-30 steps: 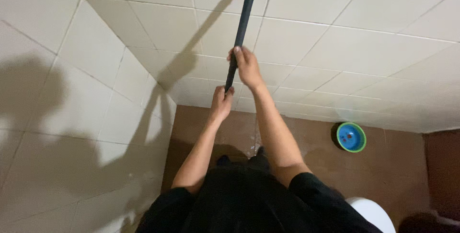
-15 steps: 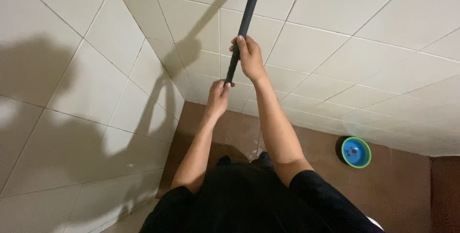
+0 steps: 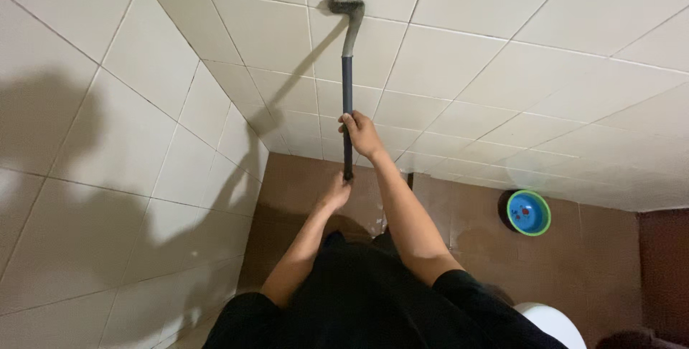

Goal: The person holds a long grey rod with a curved end, walks across a bathroom, and picks up a folded cloth from the top of the toilet tank.

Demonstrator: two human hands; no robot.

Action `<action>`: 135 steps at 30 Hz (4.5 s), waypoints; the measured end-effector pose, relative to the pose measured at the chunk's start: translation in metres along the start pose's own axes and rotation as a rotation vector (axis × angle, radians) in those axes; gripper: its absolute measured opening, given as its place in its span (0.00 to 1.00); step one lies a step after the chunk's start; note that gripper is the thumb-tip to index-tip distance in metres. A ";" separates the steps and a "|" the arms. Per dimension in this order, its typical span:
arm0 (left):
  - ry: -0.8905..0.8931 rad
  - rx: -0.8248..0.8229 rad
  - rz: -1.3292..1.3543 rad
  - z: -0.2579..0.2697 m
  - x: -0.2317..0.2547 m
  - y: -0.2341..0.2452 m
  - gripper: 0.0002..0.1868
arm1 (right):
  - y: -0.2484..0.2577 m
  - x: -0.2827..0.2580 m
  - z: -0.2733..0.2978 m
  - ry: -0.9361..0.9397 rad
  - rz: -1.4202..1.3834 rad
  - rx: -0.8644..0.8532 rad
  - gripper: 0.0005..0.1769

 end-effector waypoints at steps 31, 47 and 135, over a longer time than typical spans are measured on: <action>-0.114 0.110 0.357 0.004 -0.038 0.033 0.16 | -0.030 -0.029 0.003 -0.023 -0.034 -0.023 0.15; -0.509 0.245 0.396 0.063 0.152 0.119 0.14 | 0.012 -0.217 -0.056 0.378 -0.076 0.084 0.12; -0.370 0.022 -0.003 0.033 0.002 -0.026 0.13 | 0.043 0.027 0.043 0.015 -0.245 0.046 0.22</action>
Point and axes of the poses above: each hand's wrist, its own z-axis away from the middle knuckle, its own y-axis out of the back of the hand, x = y × z, the point moved 2 cm from there along -z, towards the middle knuckle, and after that the axes turned 6 degrees about z, right-handed, at the moved point
